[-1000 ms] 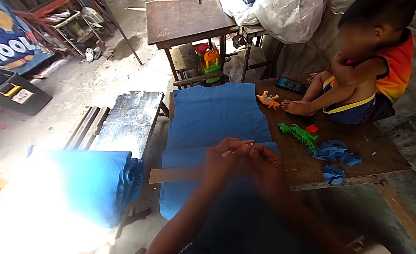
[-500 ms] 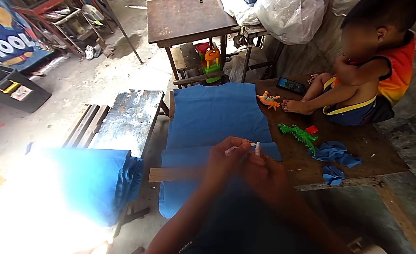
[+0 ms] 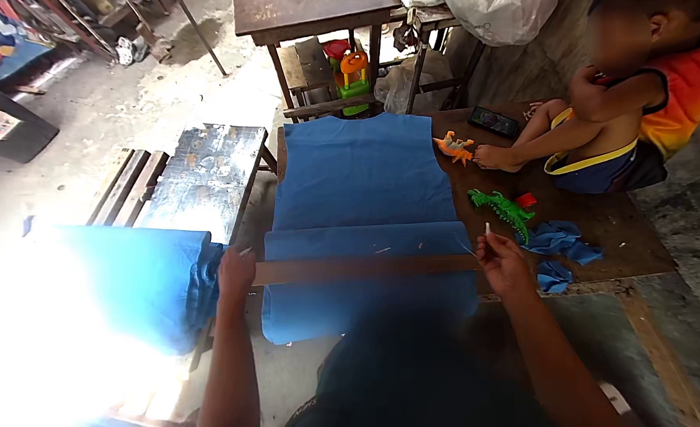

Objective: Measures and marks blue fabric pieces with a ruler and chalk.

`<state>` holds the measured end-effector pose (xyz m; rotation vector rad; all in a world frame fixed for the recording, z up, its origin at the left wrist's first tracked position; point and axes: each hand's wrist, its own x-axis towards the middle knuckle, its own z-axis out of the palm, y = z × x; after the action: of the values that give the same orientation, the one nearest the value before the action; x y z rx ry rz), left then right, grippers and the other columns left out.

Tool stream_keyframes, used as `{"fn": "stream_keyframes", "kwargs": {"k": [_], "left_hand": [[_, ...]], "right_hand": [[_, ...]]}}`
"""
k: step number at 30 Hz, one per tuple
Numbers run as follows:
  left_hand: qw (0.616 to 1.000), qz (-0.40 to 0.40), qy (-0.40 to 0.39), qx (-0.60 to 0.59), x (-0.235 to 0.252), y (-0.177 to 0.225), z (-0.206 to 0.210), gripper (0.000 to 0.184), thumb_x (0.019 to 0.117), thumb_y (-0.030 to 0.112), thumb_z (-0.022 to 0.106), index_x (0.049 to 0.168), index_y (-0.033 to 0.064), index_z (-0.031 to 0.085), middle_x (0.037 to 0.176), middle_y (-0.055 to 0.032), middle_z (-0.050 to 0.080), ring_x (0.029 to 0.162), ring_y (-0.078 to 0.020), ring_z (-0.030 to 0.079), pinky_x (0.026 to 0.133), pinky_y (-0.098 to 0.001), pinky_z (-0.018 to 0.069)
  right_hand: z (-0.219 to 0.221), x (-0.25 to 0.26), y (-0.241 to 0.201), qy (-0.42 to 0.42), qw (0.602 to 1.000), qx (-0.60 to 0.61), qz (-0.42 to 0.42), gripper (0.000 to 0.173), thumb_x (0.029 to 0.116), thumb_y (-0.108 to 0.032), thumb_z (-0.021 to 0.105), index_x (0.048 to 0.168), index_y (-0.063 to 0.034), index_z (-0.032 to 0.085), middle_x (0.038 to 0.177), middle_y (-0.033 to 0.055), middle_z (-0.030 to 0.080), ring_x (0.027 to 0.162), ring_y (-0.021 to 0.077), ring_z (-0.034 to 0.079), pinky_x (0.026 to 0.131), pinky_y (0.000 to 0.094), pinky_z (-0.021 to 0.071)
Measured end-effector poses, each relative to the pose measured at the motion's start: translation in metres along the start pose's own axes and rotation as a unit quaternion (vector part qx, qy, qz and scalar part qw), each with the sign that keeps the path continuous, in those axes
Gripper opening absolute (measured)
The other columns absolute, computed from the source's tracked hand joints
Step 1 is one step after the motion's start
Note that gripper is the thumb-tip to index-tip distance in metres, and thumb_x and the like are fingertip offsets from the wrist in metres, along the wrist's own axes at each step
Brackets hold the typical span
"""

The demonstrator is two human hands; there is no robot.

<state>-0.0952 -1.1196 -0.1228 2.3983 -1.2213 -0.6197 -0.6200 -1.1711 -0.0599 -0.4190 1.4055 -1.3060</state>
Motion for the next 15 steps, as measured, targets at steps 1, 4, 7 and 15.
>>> {"fn": "stream_keyframes", "kwargs": {"k": [1, 4, 7, 15], "left_hand": [[0.994, -0.086, -0.011, 0.062, -0.004, -0.020, 0.000, 0.079, 0.0969, 0.028, 0.070, 0.154, -0.0079, 0.029, 0.147, -0.0458, 0.035, 0.132, -0.0633, 0.041, 0.104, -0.0742, 0.0371], [0.988, -0.085, 0.036, 0.124, -0.042, -0.003, 0.014, 0.082, 0.0991, 0.024, 0.065, 0.160, -0.0047, 0.018, 0.161, -0.0428, 0.000, 0.145, -0.0662, 0.015, 0.109, -0.0769, 0.0273], [0.985, 0.162, 0.010, 0.051, -0.073, 0.057, 0.055, 0.044, 0.1031, 0.017, 0.057, 0.141, -0.0046, 0.054, 0.154, -0.0359, 0.036, 0.142, -0.0561, 0.035, 0.113, -0.0681, 0.0328], [0.785, 0.583, -0.207, 0.040, -0.065, 0.143, 0.179, 0.037, 0.1082, 0.026, 0.046, 0.138, 0.0192, 0.065, 0.152, -0.0002, 0.054, 0.148, -0.0266, 0.041, 0.122, -0.0514, 0.0303]], "right_hand": [[-0.015, 0.005, 0.007, 0.037, 0.999, -0.024, -0.007, 0.009, 0.1082, -0.009, 0.047, 0.113, -0.0050, 0.053, 0.083, -0.0005, 0.066, 0.067, 0.0036, 0.064, 0.064, 0.0184, 0.0561], [-0.045, 0.014, 0.025, 0.115, 0.988, -0.089, -0.059, 0.016, 0.1095, -0.012, 0.045, 0.123, -0.0044, 0.049, 0.080, -0.0004, 0.062, 0.064, 0.0036, 0.063, 0.060, 0.0181, 0.0537], [-0.062, 0.031, 0.045, 0.133, 0.957, -0.211, -0.145, 0.028, 0.1102, -0.012, 0.043, 0.128, 0.0068, 0.054, 0.095, 0.0071, 0.062, 0.077, 0.0050, 0.062, 0.071, 0.0203, 0.0532], [-0.075, 0.066, 0.084, 0.105, 0.860, -0.459, -0.200, 0.057, 0.0936, -0.013, 0.074, 0.144, 0.0031, 0.053, 0.140, 0.0299, 0.054, 0.129, 0.0412, 0.053, 0.108, 0.0500, 0.0445]]}}
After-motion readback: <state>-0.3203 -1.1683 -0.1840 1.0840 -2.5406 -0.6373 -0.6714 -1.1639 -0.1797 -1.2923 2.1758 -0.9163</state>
